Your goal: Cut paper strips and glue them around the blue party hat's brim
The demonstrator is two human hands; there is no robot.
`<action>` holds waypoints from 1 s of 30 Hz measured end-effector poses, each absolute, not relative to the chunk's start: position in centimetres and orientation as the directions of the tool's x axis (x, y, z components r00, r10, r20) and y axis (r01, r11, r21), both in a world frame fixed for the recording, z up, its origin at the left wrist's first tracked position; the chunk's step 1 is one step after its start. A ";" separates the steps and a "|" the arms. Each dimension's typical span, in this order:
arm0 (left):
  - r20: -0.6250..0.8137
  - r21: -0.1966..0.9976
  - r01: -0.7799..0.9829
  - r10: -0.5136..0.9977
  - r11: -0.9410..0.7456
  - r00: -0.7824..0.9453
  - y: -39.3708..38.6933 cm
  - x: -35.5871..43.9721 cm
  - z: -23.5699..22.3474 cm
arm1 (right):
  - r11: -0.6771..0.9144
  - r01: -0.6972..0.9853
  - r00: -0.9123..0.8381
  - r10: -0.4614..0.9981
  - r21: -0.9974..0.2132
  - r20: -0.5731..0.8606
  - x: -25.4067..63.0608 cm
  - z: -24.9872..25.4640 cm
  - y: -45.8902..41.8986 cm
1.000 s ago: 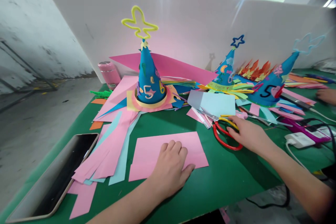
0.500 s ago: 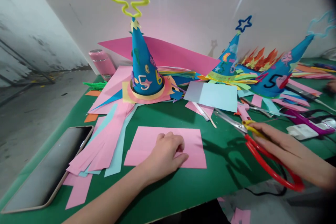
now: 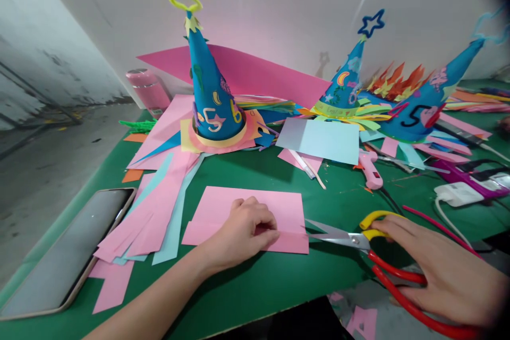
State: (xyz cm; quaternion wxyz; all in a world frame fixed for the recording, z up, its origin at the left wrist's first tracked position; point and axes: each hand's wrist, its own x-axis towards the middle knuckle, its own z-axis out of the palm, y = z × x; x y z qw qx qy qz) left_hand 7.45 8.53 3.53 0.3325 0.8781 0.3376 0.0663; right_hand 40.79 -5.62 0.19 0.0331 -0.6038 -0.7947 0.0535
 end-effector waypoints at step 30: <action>-0.082 0.322 0.363 0.357 -0.874 0.931 7.0 7.8 2.1 | 0.476 0.860 -0.487 0.873 -0.184 -0.019 38.8 2.4 -3.4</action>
